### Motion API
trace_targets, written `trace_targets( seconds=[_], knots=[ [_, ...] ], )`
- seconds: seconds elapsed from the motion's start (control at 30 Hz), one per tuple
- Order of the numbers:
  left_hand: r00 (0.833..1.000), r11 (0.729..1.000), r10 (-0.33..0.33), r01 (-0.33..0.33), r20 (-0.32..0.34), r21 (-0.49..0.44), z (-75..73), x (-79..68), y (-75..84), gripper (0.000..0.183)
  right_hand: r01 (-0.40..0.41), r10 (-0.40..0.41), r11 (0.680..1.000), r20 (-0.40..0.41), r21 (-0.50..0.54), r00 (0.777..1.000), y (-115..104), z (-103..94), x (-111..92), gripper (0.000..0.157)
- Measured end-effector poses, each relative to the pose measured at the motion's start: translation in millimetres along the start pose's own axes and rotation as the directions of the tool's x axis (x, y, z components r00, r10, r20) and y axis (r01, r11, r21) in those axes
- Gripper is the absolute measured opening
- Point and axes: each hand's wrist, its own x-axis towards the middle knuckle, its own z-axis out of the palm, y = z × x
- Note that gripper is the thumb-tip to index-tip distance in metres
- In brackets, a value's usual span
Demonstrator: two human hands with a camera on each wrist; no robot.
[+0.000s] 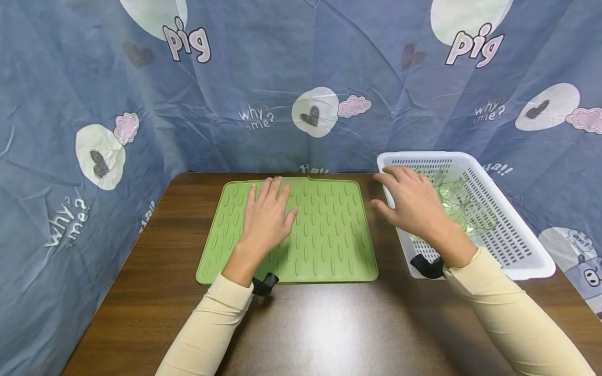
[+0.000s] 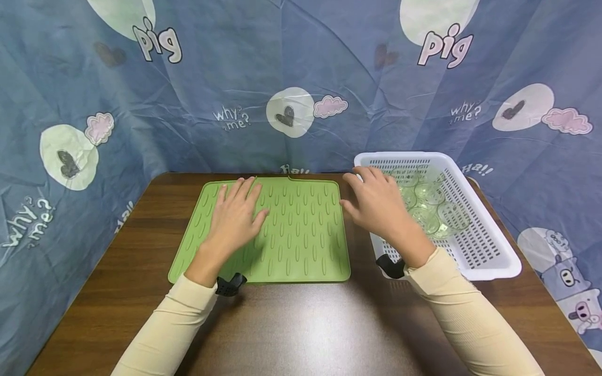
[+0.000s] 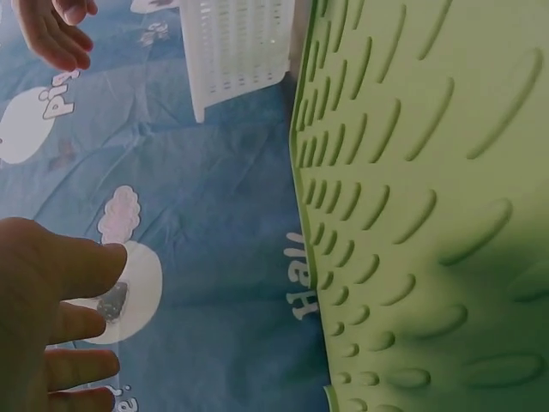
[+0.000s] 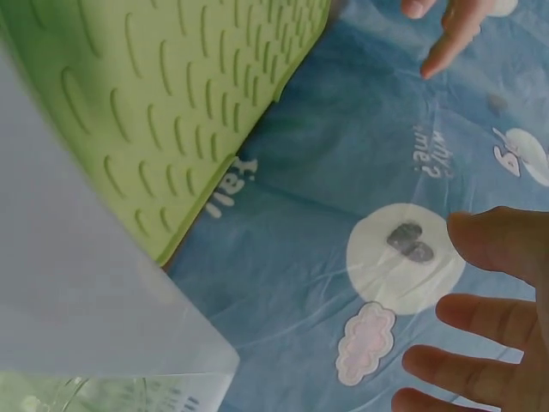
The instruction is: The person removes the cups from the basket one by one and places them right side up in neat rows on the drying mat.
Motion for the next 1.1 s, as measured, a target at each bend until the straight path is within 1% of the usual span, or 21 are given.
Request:
trace_targets(
  seconds=[0.13, 0.27, 0.37, 0.47, 0.6, 0.8, 0.97, 1.1],
  knots=[
    [0.999, 0.998, 0.042, -0.042, 0.009, -0.045, 1.1, -5.7, -3.6, 0.057, -0.011, 0.011, 1.0, 0.018, 0.005, 1.0, 1.3, -1.0, -1.9, 0.054],
    [0.995, 0.992, 0.094, -0.092, 0.014, -0.083, -1.6, -14.5, -10.1, 0.058, -0.019, 0.019, 1.0, 0.038, 0.022, 0.999, 2.0, -3.9, -3.2, 0.054],
    [0.992, 0.985, 0.126, -0.124, 0.007, -0.116, -4.5, -21.5, -16.3, 0.058, -0.03, 0.028, 0.999, 0.065, 0.039, 0.997, 3.0, -7.2, -4.6, 0.054],
    [0.99, 0.98, 0.14, -0.139, -0.003, -0.143, -5.1, -29.4, -25.0, 0.058, -0.033, 0.028, 0.997, 0.084, 0.064, 0.996, 4.6, -11.1, -6.3, 0.054],
    [0.99, 0.978, 0.142, -0.14, 0.003, -0.157, -4.1, -42.7, -40.9, 0.056, -0.019, 0.011, 0.996, 0.083, 0.089, 0.996, 7.1, -19.1, -10.6, 0.052],
    [0.989, 0.981, 0.146, -0.139, 0.037, -0.134, -2.9, -64.5, -67.3, 0.057, 0.001, -0.008, 0.996, 0.086, 0.089, 0.996, 14.2, -32.9, -19.3, 0.05],
    [0.99, 0.983, 0.137, -0.131, 0.039, -0.127, -2.8, -75.6, -81.8, 0.059, 0.006, -0.014, 0.996, 0.084, 0.088, 0.996, 23.9, -44.2, -25.6, 0.047],
    [0.99, 0.985, 0.122, -0.112, 0.072, -0.13, -1.9, -84.8, -93.8, 0.059, 0.014, -0.022, 0.995, 0.083, 0.1, 0.996, 32.0, -51.3, -29.5, 0.046]
  ],
)
